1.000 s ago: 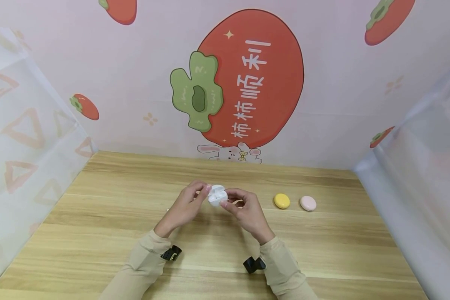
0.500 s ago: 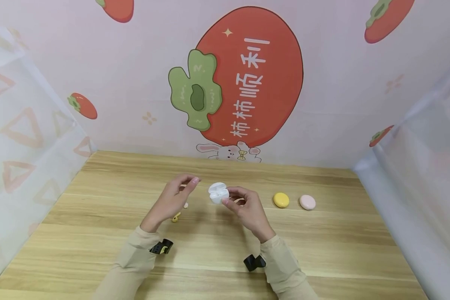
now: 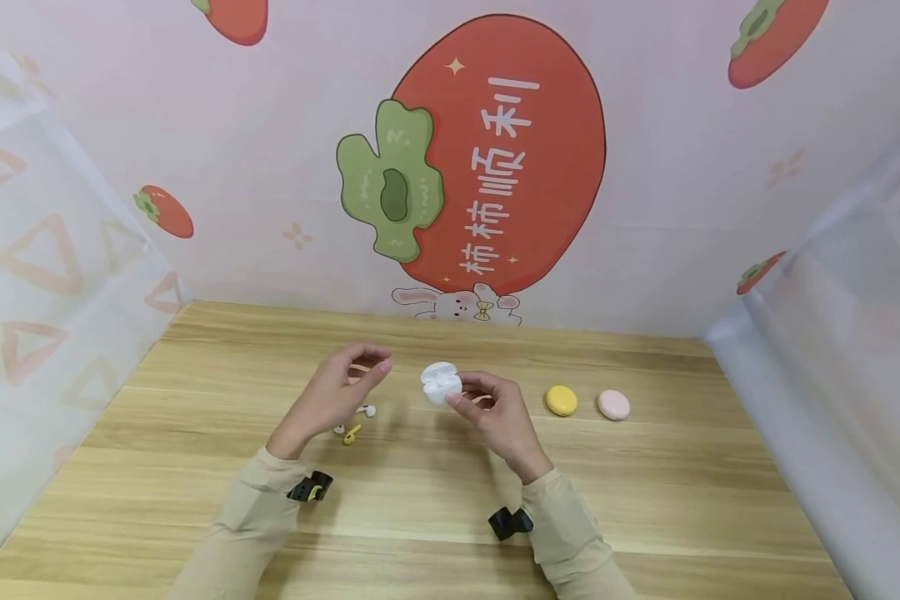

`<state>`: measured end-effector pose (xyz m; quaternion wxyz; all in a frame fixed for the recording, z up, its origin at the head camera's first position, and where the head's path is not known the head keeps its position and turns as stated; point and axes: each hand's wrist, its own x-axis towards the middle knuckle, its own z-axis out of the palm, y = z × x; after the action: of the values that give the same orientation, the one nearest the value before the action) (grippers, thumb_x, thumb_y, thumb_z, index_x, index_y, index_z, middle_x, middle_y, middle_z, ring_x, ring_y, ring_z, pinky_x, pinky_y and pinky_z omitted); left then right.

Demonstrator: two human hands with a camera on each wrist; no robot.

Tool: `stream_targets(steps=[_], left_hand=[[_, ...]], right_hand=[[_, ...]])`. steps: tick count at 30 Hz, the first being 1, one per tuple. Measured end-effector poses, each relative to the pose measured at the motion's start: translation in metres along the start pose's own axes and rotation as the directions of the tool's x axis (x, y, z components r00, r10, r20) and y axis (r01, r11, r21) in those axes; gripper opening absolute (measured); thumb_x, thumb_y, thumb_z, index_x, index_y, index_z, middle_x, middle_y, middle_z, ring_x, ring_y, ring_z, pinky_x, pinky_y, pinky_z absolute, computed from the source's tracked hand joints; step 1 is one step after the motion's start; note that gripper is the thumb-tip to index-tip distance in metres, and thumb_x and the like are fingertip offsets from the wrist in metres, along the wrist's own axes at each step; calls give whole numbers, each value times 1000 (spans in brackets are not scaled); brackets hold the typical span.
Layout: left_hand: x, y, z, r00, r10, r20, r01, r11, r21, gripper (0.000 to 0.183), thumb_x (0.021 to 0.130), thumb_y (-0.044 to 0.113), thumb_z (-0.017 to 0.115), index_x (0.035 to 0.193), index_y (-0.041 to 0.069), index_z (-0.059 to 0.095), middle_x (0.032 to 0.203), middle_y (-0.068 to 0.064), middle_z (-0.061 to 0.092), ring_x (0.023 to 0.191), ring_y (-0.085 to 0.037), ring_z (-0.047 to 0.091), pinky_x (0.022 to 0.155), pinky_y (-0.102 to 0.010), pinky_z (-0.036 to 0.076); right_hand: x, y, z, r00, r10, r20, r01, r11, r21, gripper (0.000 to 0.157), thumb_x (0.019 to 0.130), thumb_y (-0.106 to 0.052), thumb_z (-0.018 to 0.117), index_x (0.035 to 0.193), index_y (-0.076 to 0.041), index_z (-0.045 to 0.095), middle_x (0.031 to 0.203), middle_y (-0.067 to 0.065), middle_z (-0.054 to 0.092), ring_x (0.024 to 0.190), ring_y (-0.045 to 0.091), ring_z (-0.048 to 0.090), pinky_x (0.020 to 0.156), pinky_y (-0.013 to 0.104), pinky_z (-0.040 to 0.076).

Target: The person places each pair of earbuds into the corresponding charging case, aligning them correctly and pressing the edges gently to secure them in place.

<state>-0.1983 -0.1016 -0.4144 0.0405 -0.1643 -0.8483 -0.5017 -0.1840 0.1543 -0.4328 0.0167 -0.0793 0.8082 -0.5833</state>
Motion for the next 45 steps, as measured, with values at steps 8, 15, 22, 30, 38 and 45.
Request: stream_targets(steps=[8,15,22,30,38,45], left_hand=[[-1,-7,-7,999,37,19,-38,995,96,28,101,19,64,122,1,67,115,-11,66,108,-27,61,89,-47,52],[-7,-17,-15,997,14,80,-29,984,177,22,99,15,67,116,1,68,113,-11,65,106,-30,59,89,-45,50],[-14,-26,-25,987,-58,152,16,964,266,17,97,14,69,110,3,70,109,-9,64,103,-31,60,89,-46,50],[-18,-32,-31,958,-147,245,46,926,376,13,93,8,71,105,4,72,103,-7,65,96,-25,61,84,-45,52],[-25,-37,-30,944,-174,280,12,868,497,15,84,-1,73,96,8,74,96,-4,64,86,-20,59,80,-44,52],[-29,-38,-28,952,-127,280,-65,807,588,20,76,-4,78,89,12,76,90,0,66,78,-19,56,74,-42,50]], right_hand=[[-1,0,-3,1000,-9,8,9,1000,2,30,93,-10,75,121,0,71,106,11,69,99,24,62,80,26,52],[-1,0,-4,1000,-15,10,15,1000,11,31,93,-11,75,121,0,71,106,11,69,98,23,62,80,26,53],[-1,0,-5,1000,-14,14,13,1000,25,30,93,-11,76,120,0,71,105,11,69,97,23,61,79,25,53],[-1,0,-4,1000,-17,17,16,1000,13,29,93,-10,75,120,0,71,105,11,69,98,23,61,79,25,52],[-1,0,-4,1000,-14,20,14,1000,16,29,92,-8,76,119,0,72,105,11,69,98,24,61,79,25,52],[-1,-1,-3,1000,-4,17,4,1000,16,29,91,-7,76,119,-1,72,104,11,69,98,25,61,79,25,52]])
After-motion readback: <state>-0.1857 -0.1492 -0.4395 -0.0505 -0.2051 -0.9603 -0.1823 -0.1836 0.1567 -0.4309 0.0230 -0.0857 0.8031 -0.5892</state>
